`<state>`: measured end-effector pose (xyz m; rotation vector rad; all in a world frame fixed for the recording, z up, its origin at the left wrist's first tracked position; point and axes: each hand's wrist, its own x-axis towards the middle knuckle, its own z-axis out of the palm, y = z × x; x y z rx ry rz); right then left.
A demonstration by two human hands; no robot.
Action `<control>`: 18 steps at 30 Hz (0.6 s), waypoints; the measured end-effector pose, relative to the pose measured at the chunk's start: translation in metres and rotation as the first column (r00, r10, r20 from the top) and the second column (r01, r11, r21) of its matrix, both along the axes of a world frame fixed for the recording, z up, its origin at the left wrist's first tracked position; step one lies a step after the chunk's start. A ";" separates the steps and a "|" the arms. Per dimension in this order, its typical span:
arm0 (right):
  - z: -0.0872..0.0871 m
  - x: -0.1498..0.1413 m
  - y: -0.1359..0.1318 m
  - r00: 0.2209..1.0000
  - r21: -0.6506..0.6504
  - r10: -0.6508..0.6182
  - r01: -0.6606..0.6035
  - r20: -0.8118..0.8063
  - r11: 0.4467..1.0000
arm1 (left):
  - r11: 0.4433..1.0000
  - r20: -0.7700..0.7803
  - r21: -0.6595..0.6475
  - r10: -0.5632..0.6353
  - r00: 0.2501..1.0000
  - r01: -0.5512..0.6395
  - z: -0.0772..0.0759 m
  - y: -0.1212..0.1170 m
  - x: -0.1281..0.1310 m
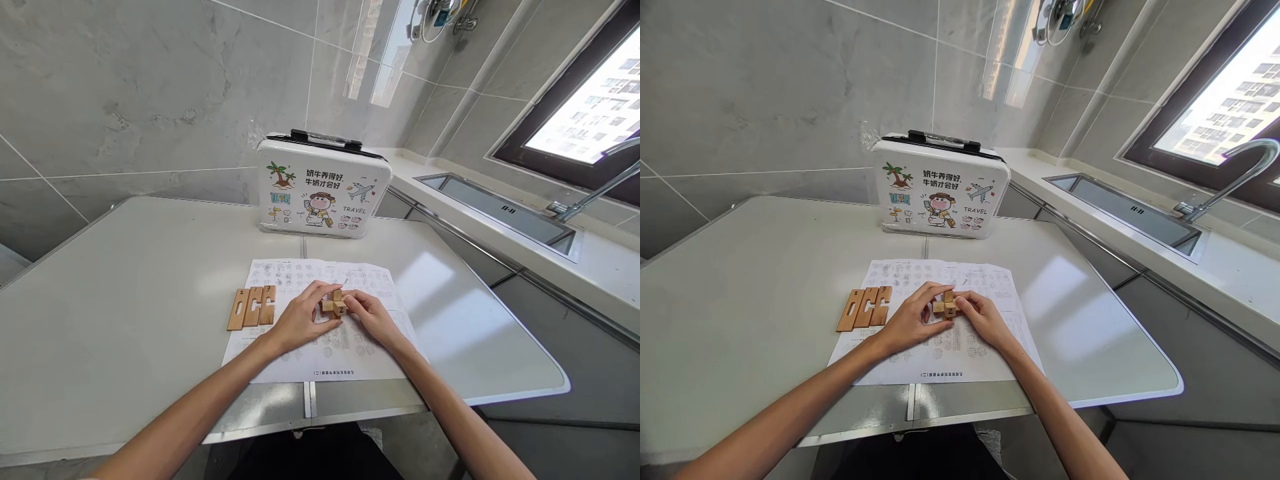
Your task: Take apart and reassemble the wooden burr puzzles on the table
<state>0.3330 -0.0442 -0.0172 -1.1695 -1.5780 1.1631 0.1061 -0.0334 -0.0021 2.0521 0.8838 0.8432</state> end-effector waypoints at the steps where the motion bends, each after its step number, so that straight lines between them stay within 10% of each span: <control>1: -0.001 0.000 0.000 1.000 0.005 -0.014 0.014 0.001 1.000 | 1.000 0.002 -0.011 0.010 1.000 -0.010 -0.002 0.001 0.000; 9: -0.013 0.027 0.016 0.948 0.070 -0.306 0.301 0.083 0.951 | 0.994 0.040 -0.103 0.047 0.998 -0.042 -0.010 0.004 0.002; 18: -0.015 0.093 0.042 0.709 0.192 -0.638 0.610 0.302 0.769 | 0.996 -0.012 -0.086 0.022 1.000 -0.023 -0.008 0.001 -0.001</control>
